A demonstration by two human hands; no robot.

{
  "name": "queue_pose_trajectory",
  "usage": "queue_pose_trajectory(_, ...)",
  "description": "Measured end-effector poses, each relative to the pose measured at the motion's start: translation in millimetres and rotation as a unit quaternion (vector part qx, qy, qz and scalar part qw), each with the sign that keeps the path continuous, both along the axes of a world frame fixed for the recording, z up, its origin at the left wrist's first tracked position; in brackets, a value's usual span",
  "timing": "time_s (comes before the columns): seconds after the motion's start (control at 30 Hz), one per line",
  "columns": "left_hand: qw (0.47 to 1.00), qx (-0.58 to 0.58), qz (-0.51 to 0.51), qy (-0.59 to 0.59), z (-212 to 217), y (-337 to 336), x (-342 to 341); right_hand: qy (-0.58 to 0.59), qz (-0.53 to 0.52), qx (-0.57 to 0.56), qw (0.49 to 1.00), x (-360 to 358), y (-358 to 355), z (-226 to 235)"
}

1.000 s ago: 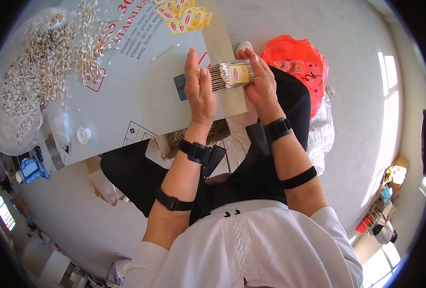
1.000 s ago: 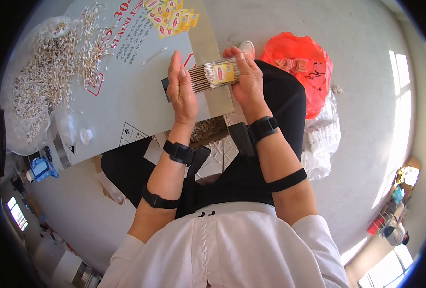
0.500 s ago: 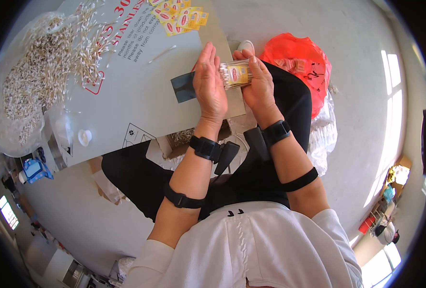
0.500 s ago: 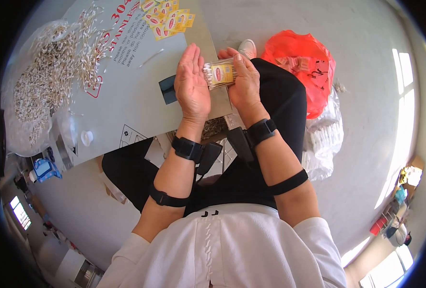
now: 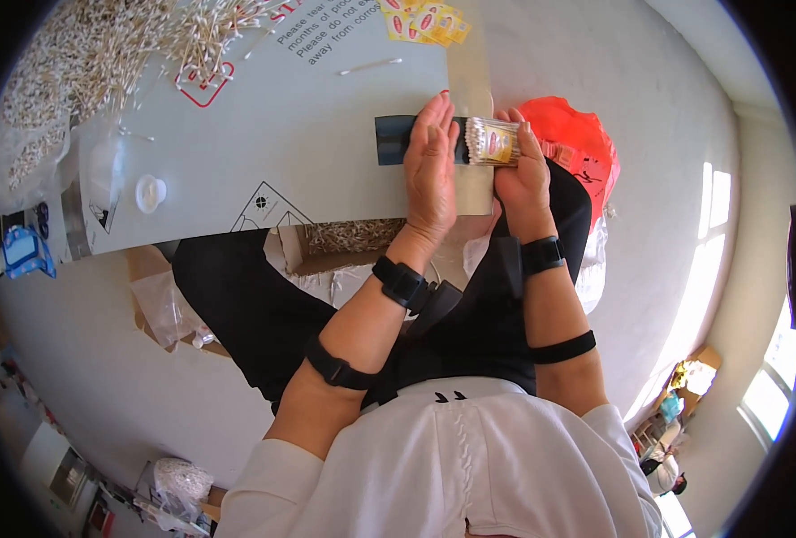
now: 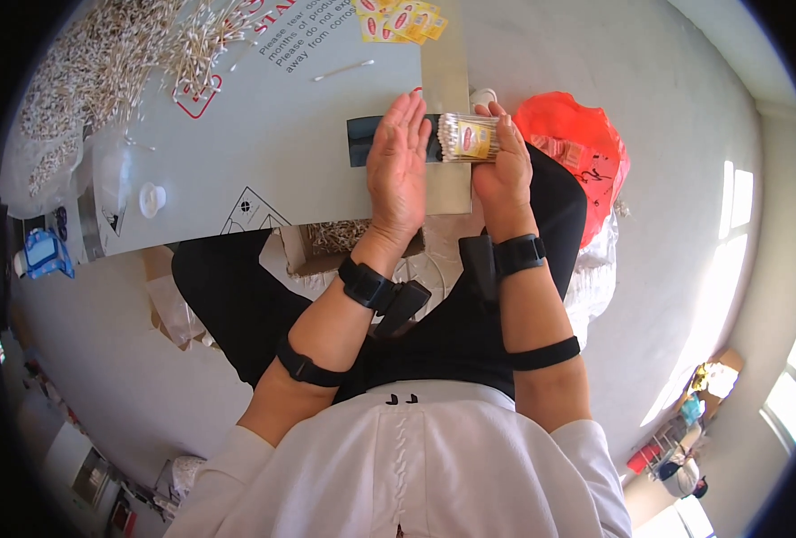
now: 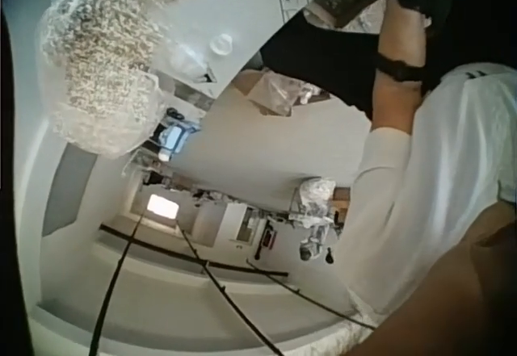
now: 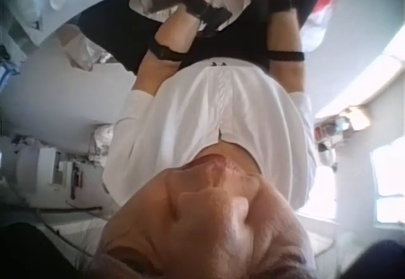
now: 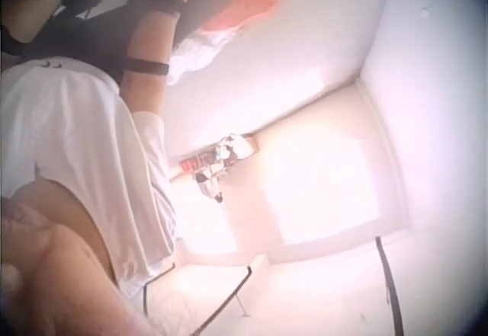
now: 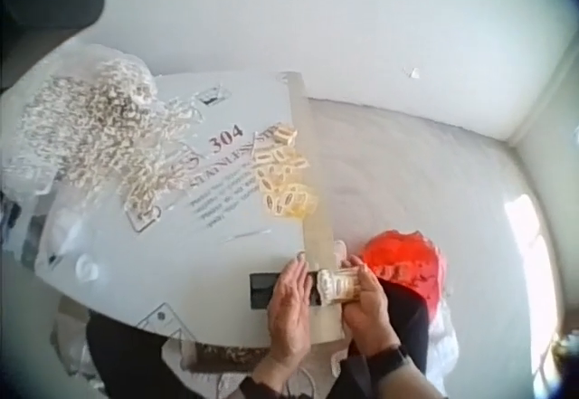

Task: Manually packaging groups of cotton swabs into small plastic bags and applying labels.

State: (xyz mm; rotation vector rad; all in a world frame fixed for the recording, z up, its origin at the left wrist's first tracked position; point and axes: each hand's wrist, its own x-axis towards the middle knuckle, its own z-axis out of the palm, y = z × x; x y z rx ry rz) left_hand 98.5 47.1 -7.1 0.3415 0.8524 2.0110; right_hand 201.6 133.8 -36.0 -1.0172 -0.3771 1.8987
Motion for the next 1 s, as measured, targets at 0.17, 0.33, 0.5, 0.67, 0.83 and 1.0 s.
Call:
queue_pose_trajectory(0.17, 1.0, 0.012, -0.013, -0.005, -0.6, 7.5, 5.8, 0.004, 0.006, 0.026, 1.0, -0.6, -1.2, 3.6)
queue_pose_trajectory(0.33, 1.0, -0.01, -0.001, 0.021, 0.5, 8.3, 8.2, 0.121, -0.049, -0.037, 0.991, 2.4, -7.0, 14.2)
queue_pose_trajectory(0.5, 0.996, -0.023, -0.026, 0.078, 3.2, 13.7, 13.9, 0.188, -0.079, -0.052, 0.978, 4.1, -10.3, 7.1)
queue_pose_trajectory(0.67, 0.996, -0.027, -0.025, 0.085, -1.1, 18.9, 21.9, 0.086, -0.1, 0.036, 0.991, -12.8, -21.1, 11.3)
queue_pose_trajectory(0.83, 0.995, -0.035, -0.032, 0.09, 6.1, 24.1, 32.6, 0.118, -0.101, 0.018, 0.988, -14.8, -21.6, 14.9)
queue_pose_trajectory(1.0, 0.997, -0.025, -0.033, 0.069, 9.3, 24.7, 24.0, 0.107, -0.112, -0.002, 0.988, -14.0, -19.9, 20.1)
